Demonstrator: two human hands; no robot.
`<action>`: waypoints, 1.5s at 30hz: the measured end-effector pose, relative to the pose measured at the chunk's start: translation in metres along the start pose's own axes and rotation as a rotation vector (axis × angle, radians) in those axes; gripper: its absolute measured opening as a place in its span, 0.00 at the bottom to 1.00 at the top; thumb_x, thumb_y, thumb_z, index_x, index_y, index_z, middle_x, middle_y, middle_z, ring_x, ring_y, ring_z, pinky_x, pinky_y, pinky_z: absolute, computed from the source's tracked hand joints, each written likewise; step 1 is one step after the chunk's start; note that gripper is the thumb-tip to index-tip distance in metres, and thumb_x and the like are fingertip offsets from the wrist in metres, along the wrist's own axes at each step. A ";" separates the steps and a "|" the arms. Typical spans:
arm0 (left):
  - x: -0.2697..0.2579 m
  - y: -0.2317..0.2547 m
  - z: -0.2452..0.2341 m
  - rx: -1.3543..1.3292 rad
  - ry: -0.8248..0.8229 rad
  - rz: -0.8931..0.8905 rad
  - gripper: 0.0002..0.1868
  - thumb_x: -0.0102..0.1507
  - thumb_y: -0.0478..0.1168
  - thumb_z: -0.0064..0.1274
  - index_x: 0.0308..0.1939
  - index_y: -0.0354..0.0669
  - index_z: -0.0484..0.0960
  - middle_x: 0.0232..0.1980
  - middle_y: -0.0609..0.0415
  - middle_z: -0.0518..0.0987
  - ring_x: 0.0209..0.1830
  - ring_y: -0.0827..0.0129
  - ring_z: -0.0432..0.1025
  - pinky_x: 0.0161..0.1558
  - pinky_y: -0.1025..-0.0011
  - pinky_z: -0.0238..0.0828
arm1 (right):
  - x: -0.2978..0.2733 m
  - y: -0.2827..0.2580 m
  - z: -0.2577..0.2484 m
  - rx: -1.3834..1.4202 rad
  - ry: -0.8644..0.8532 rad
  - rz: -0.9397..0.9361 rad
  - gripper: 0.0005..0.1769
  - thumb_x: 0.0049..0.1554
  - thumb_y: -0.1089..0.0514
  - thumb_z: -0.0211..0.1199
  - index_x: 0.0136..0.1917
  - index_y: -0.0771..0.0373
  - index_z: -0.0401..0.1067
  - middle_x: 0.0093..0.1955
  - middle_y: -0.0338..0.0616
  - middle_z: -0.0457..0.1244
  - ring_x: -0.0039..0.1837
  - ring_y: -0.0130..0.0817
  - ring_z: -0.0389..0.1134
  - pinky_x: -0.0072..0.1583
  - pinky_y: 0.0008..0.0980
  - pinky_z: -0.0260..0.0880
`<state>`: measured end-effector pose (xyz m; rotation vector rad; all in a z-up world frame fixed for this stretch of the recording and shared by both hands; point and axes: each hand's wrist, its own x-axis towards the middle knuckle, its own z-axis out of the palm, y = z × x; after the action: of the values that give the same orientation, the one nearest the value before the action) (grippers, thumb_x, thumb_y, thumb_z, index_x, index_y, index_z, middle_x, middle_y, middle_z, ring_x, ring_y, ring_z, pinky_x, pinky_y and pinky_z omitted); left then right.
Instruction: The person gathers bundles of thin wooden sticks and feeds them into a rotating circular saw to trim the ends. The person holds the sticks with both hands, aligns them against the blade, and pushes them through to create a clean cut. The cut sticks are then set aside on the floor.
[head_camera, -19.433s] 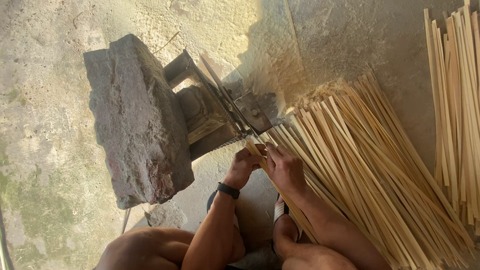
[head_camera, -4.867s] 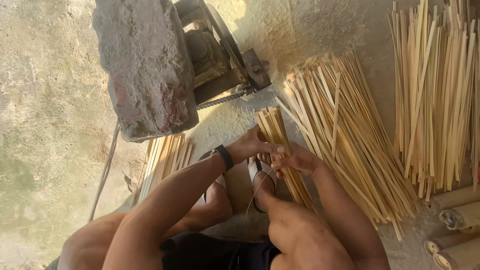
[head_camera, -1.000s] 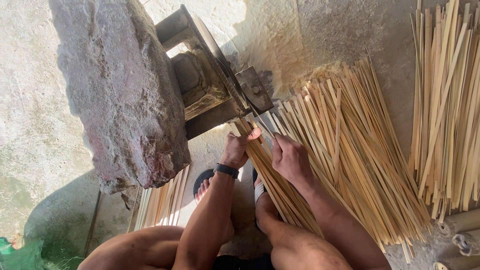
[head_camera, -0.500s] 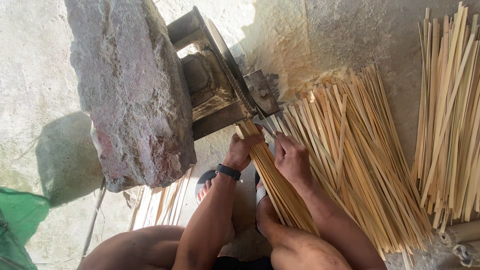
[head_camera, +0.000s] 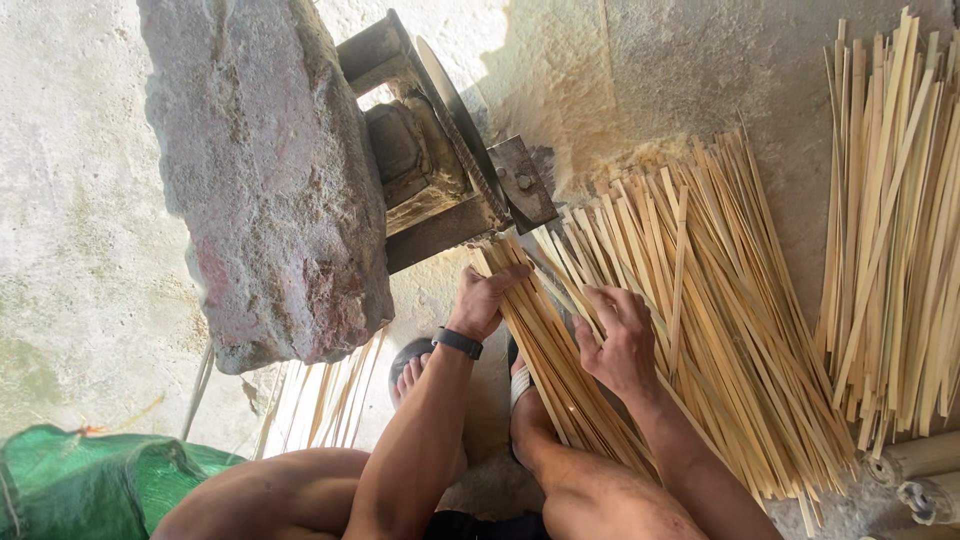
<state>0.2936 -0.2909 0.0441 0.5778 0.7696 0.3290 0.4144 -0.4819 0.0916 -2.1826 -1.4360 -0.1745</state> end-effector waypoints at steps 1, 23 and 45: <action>0.003 -0.003 -0.002 -0.003 -0.022 0.002 0.12 0.61 0.30 0.61 0.46 0.25 0.84 0.44 0.41 0.85 0.40 0.59 0.81 0.45 0.60 0.83 | -0.004 0.001 0.005 0.151 -0.058 0.048 0.16 0.59 0.55 0.62 0.54 0.69 0.77 0.46 0.53 0.69 0.45 0.43 0.73 0.46 0.39 0.76; 0.006 0.002 0.002 0.082 -0.001 0.062 0.13 0.59 0.30 0.63 0.47 0.26 0.83 0.43 0.39 0.85 0.38 0.60 0.81 0.42 0.64 0.81 | 0.042 -0.017 0.061 0.287 -0.016 0.118 0.10 0.63 0.66 0.62 0.55 0.74 0.77 0.39 0.51 0.69 0.34 0.32 0.70 0.32 0.23 0.73; 0.015 -0.010 -0.019 0.013 -0.009 -0.009 0.13 0.59 0.30 0.57 0.47 0.25 0.81 0.44 0.40 0.84 0.42 0.54 0.81 0.49 0.54 0.82 | 0.001 -0.005 0.015 0.575 -0.079 0.413 0.16 0.64 0.55 0.58 0.56 0.68 0.79 0.35 0.46 0.70 0.31 0.32 0.69 0.31 0.29 0.69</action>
<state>0.2903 -0.2842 0.0189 0.5874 0.7659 0.3127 0.4077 -0.4724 0.0807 -1.9464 -0.8907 0.4240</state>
